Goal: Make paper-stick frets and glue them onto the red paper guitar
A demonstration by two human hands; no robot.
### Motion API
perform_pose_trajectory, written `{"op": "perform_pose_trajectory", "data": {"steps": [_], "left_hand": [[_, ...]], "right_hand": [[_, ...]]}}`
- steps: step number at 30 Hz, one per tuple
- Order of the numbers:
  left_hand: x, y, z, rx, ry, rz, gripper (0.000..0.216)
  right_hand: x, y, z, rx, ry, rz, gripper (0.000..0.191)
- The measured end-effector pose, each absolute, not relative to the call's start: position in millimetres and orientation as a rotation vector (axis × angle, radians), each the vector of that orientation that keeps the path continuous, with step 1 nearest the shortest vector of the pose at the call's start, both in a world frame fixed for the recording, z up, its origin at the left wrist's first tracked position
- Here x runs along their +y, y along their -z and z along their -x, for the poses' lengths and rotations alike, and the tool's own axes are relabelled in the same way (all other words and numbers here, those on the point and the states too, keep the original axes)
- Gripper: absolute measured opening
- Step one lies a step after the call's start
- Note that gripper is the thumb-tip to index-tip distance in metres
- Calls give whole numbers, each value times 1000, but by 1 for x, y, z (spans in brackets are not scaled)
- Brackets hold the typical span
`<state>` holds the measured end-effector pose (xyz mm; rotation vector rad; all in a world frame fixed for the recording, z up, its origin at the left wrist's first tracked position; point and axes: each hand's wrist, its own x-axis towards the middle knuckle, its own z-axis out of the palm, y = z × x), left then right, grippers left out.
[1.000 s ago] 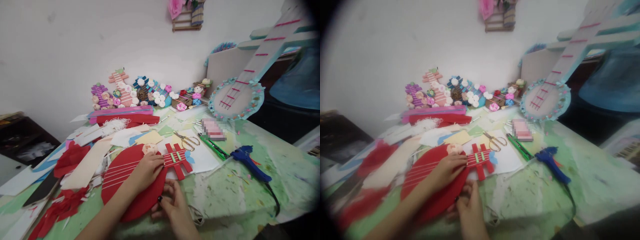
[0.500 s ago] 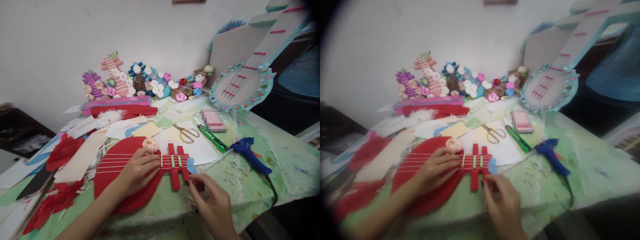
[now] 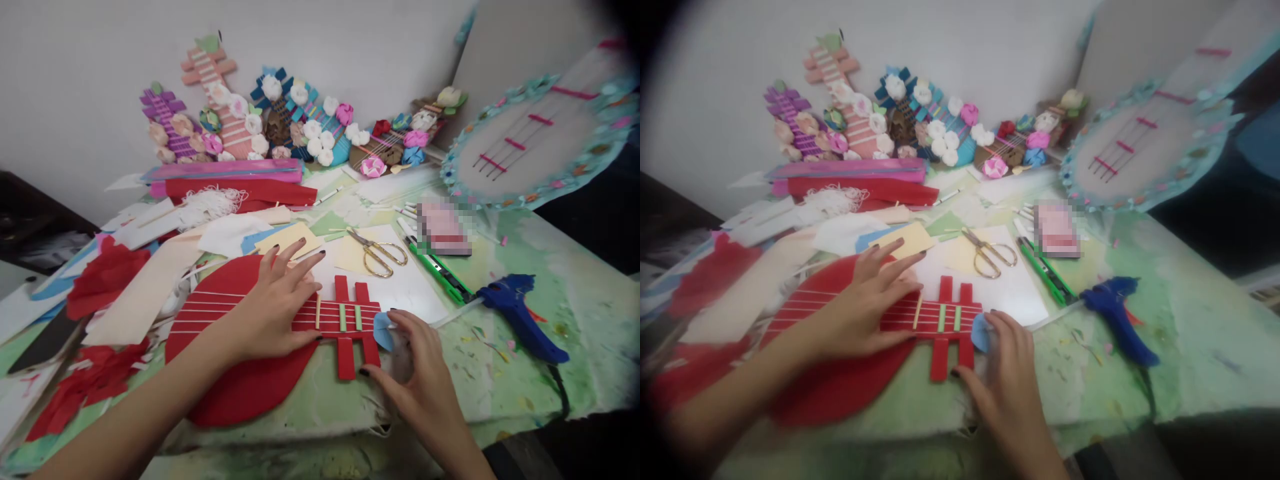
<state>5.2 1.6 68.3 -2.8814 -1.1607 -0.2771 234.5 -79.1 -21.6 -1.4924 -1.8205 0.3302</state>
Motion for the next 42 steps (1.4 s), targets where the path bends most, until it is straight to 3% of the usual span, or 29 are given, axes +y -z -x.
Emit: {"op": "perform_pose_trajectory", "data": {"steps": [8,21,42], "left_hand": [[8,-61,-7,-1156,287,2929,31],[13,-63,-16,-1044,152,3028,41],[7,-56,-15,-1105,260,3003,40]], "right_hand": [[-79,20,-234,-1831,-370,1520,59],[-80,21,-233,-1826,-374,1526,60],[-80,23,-234,-1838,-325,1509,59]]}}
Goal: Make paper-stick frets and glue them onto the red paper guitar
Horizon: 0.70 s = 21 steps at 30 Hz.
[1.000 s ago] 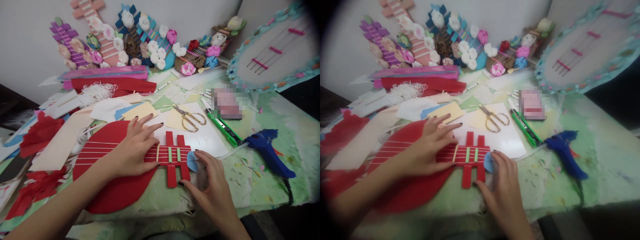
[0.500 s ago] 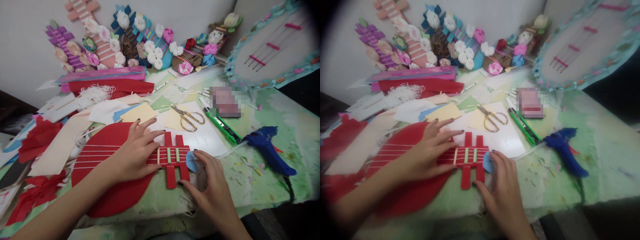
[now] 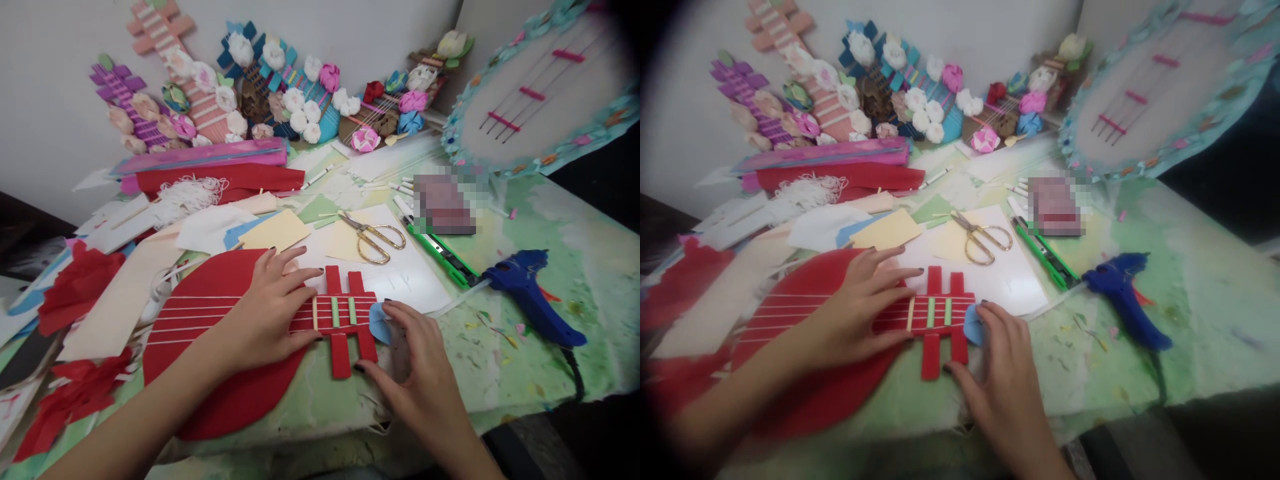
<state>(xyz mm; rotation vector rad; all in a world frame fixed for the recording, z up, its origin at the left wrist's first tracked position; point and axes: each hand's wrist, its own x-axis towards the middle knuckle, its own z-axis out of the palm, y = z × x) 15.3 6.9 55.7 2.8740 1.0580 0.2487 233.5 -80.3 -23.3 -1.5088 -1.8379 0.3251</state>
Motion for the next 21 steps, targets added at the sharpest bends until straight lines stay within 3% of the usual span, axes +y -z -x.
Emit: {"op": "perform_pose_trajectory", "data": {"steps": [12,21], "left_hand": [[7,-63,-15,1059,-246,-2834,35],[8,-59,-18,1050,-196,-2840,45]], "right_hand": [[-80,22,-233,-1845,-317,1500,59],[-81,25,-234,-1844,-335,1502,57]]}}
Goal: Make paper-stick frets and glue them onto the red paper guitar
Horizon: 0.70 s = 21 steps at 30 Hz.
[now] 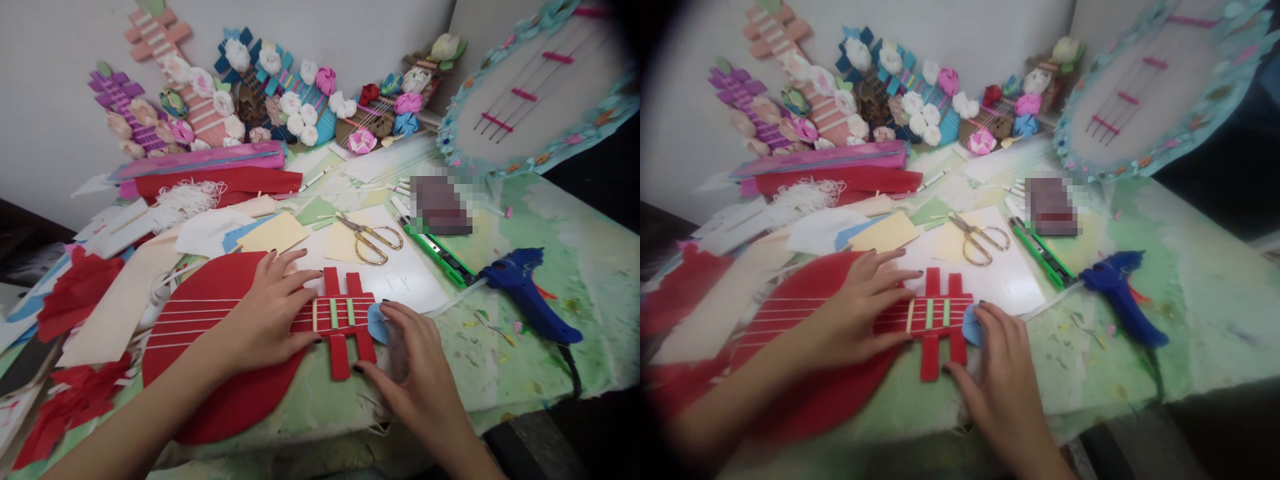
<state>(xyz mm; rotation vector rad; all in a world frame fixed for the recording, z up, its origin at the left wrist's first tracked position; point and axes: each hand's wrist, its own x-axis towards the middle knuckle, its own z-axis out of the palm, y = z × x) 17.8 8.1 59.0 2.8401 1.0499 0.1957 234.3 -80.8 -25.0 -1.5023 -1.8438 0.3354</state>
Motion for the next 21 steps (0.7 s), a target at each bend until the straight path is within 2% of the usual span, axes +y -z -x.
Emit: {"op": "perform_pose_trajectory", "data": {"steps": [21], "left_hand": [[4,-51,-15,1065,-202,-2863,46]], "right_hand": [[-80,26,-236,-1848,-337,1500,56]]}}
